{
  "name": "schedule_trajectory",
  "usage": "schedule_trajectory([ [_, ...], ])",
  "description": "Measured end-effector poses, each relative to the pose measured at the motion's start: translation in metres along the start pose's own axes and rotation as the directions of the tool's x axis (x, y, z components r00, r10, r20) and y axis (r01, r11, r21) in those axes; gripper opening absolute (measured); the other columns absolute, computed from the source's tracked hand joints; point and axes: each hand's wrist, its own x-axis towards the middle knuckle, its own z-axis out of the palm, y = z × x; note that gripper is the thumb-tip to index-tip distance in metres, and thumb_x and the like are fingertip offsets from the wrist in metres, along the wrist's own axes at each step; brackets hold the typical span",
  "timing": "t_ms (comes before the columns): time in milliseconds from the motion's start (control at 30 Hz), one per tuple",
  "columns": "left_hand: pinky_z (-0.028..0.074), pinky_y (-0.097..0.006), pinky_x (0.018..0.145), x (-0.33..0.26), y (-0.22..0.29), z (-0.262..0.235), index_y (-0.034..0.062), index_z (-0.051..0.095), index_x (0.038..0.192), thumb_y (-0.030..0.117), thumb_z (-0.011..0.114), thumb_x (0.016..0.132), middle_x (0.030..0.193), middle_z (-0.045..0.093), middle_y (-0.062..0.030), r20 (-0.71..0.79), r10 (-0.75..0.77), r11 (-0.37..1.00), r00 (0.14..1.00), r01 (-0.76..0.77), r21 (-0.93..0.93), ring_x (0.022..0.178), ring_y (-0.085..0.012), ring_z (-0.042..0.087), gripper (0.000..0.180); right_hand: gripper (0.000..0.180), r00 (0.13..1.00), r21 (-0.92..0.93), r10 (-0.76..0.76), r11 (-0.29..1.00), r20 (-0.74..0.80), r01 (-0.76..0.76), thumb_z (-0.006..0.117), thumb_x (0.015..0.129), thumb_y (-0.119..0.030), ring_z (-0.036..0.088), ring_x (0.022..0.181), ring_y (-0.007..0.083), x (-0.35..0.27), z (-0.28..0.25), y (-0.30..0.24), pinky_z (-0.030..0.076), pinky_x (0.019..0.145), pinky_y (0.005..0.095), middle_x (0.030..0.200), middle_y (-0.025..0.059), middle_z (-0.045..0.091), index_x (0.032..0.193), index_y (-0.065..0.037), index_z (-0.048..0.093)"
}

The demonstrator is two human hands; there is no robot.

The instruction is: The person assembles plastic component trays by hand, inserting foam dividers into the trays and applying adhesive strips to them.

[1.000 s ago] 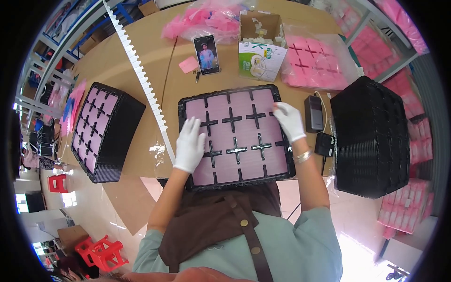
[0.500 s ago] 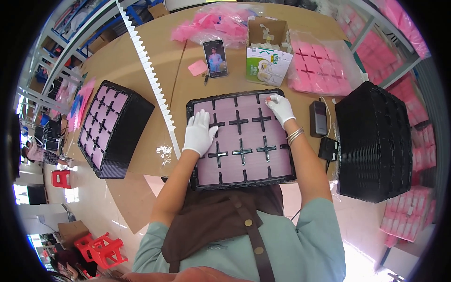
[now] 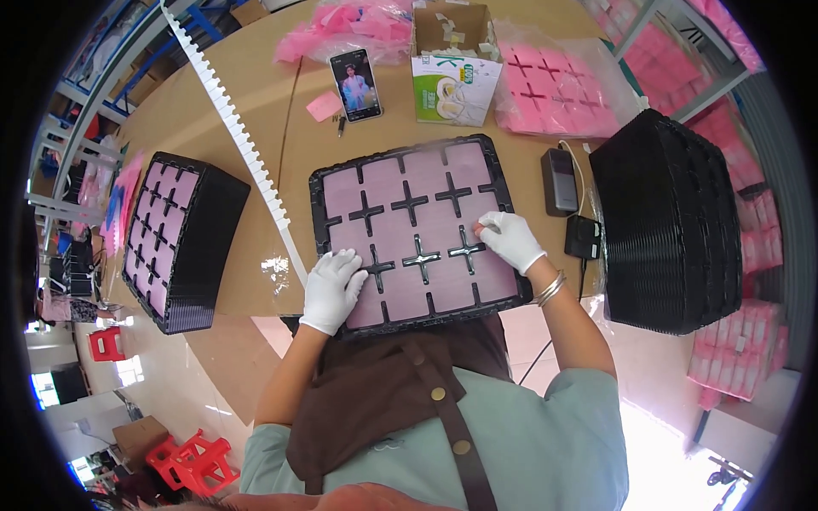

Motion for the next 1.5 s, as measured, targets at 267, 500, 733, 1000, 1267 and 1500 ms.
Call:
schedule_trajectory([
  [267, 0.036, -0.044, 0.101, -0.018, 0.009, 0.002, 0.005, 0.058, 0.11, 0.032, 0.074, 0.071, 0.115, 0.058, -0.0109, -0.052, -0.162, 0.987, 0.986, 0.161, -0.011, 0.112, -0.0279, 0.051, 0.05, 0.052, 0.943, -0.774, -0.332, 0.602, -0.02, 0.196, 0.074, 0.068, -0.02, 0.054, 0.101, 0.0304, -0.048, 0.011, -0.014, 0.043, 0.087, 0.041, 0.109, 0.0106, 0.056, 0.116, -0.007, 0.056],
  [500, 0.031, -0.044, 0.106, -0.012, -0.012, -0.015, 0.007, 0.053, 0.122, 0.031, 0.076, 0.068, 0.124, 0.053, -0.0111, 0.243, -0.148, 0.968, 0.959, 0.191, -0.16, 0.12, -0.029, 0.046, 0.064, 0.065, 0.971, -0.653, -0.237, 0.739, -0.019, 0.168, 0.075, 0.064, -0.018, 0.05, 0.11, 0.032, -0.039, 0.001, -0.003, 0.039, 0.094, 0.0418, 0.114, 0.0105, 0.053, 0.124, -0.01, 0.052],
  [733, 0.023, -0.045, 0.112, -0.026, -0.001, -0.01, 0.0079, 0.05, 0.126, 0.034, 0.078, 0.064, 0.132, 0.048, -0.0092, 0.164, -0.107, 0.981, 0.981, 0.13, -0.14, 0.129, -0.0288, 0.037, 0.074, 0.076, 0.952, -0.742, -0.29, 0.615, 0.101, 0.266, 0.078, 0.06, -0.019, 0.047, 0.113, 0.0329, -0.056, -0.003, -0.003, 0.037, 0.096, 0.0421, 0.118, 0.0123, 0.051, 0.129, -0.01, 0.048],
  [1000, 0.026, -0.045, 0.11, -0.027, -0.007, 0.007, 0.0075, 0.05, 0.125, 0.034, 0.077, 0.065, 0.127, 0.05, -0.008, 0.153, -0.218, 0.958, 0.964, 0.241, -0.154, 0.125, -0.0266, 0.042, 0.07, 0.073, 0.955, -0.778, -0.286, 0.58, 0.08, 0.239, 0.078, 0.062, -0.027, 0.048, 0.111, 0.0306, -0.052, 0.008, -0.014, 0.036, 0.096, 0.0396, 0.115, 0.0083, 0.052, 0.128, -0.012, 0.049],
  [1267, 0.025, -0.045, 0.11, 0.001, 0.004, -0.029, 0.0036, 0.049, 0.127, 0.037, 0.073, 0.071, 0.127, 0.051, -0.0116, 0.329, -0.173, 0.979, 0.928, 0.199, -0.046, 0.123, -0.0277, 0.044, 0.069, 0.046, 0.937, -0.633, -0.335, 0.748, -0.101, 0.199, 0.07, 0.075, -0.023, 0.057, 0.103, 0.0333, -0.005, -0.02, -0.007, 0.045, 0.09, 0.0385, 0.109, 0.0141, 0.061, 0.114, -0.003, 0.058],
  [1500, 0.024, -0.045, 0.11, 0.072, -0.045, 0.035, 0.0036, 0.043, 0.134, 0.037, 0.048, 0.092, 0.14, 0.042, -0.0138, -0.052, -0.178, 0.961, 0.983, 0.185, 0.207, 0.131, -0.0253, 0.038, 0.054, 0.056, 0.935, -0.864, -0.354, 0.472, -0.002, 0.176, 0.046, 0.09, -0.044, 0.031, 0.135, 0.0304, 0.064, 0.006, -0.022, 0.019, 0.11, 0.0491, 0.144, 0.0145, 0.037, 0.129, -0.005, 0.049],
])
